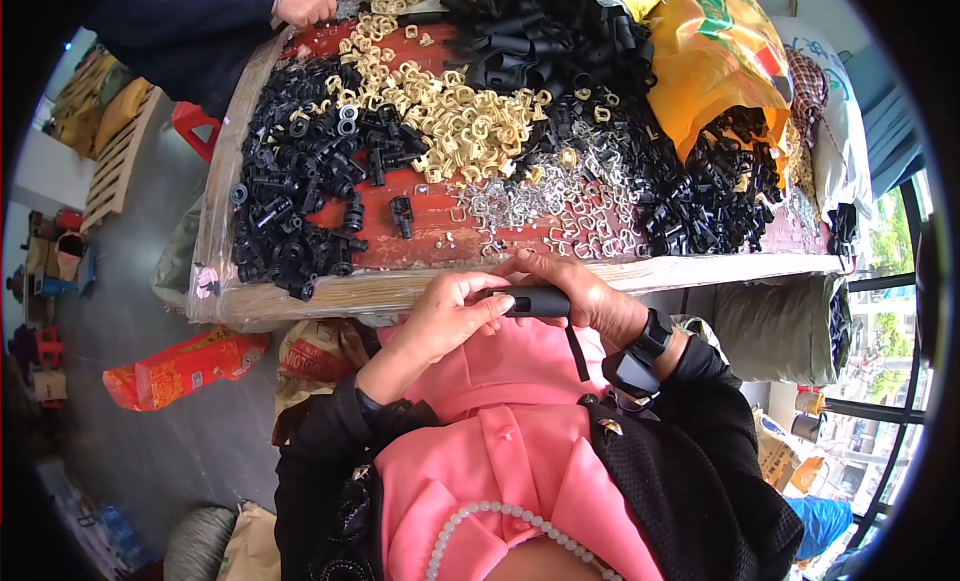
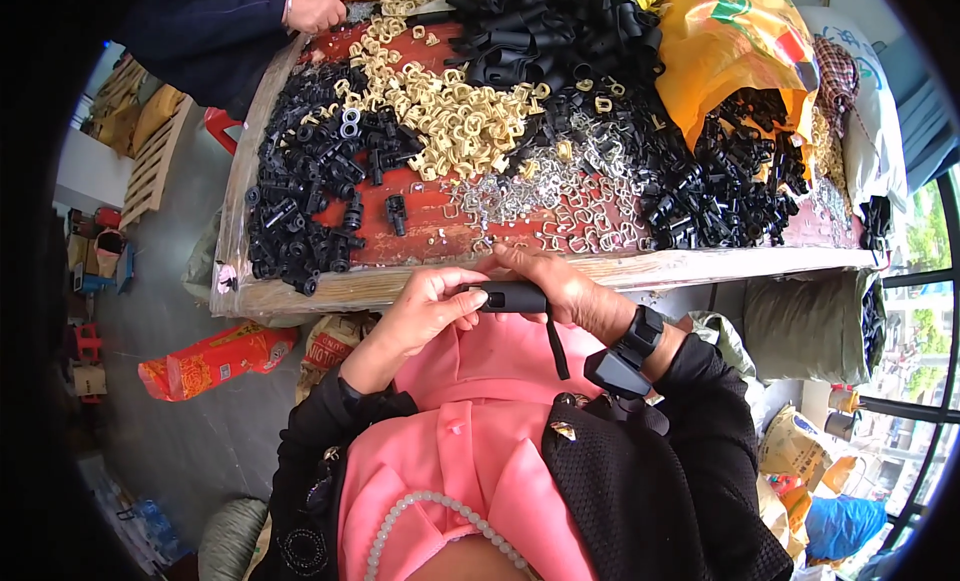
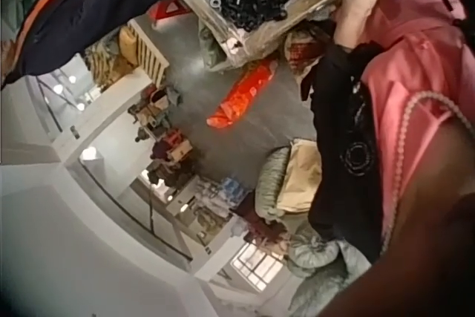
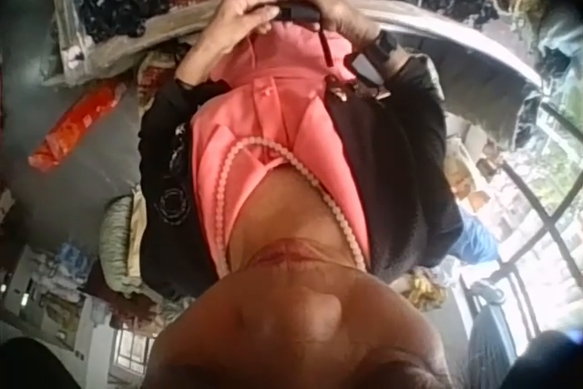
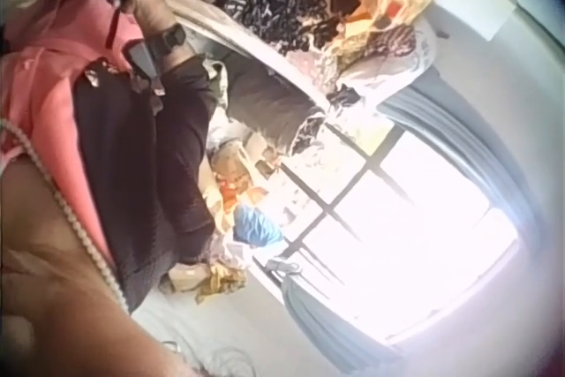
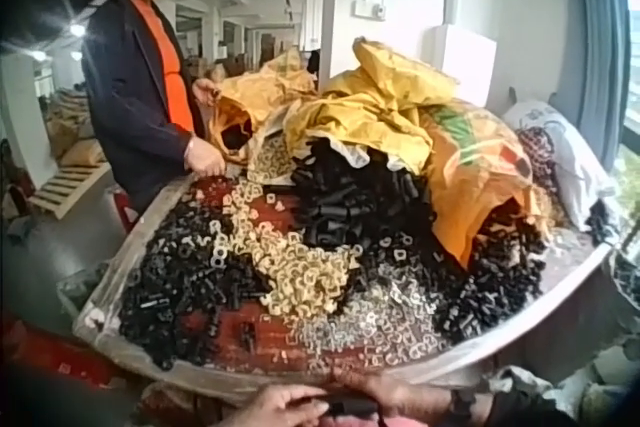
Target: The person assembles components by hand, picking up a black plastic housing, inserting a small metal pin, and then fitting a beige plastic clip onto the assembly.
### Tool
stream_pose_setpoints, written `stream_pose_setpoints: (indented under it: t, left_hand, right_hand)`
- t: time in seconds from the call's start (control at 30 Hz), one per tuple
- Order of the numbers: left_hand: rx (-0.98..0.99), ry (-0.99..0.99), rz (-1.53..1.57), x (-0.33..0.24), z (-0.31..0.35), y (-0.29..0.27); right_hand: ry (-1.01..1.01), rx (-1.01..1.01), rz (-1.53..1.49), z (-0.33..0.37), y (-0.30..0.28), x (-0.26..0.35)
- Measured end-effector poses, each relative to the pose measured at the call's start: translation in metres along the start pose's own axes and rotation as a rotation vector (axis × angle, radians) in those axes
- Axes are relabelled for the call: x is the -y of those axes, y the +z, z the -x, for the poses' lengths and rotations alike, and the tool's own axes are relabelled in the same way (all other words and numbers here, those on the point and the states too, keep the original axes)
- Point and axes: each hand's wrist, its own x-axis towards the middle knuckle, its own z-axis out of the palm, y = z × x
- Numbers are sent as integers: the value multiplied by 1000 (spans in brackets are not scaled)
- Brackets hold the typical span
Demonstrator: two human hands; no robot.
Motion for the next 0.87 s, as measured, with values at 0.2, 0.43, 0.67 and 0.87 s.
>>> stream_pose_setpoints:
  t: [0.2,0.43,0.67,0.87]
  left_hand:
    - [-1,-16,101,-5,2,6]
    - [-31,-68,326,1,-11,-11]
    - [-44,-84,375,2,-24,-14]
    - [-40,-161,381,7,-24,-13]
  right_hand:
    - [-65,-64,-232,-6,-3,-11]
    - [-488,39,54,-9,-6,5]
    - [-672,404,547,-25,-25,21]
    - [-604,442,761,-29,-23,17]
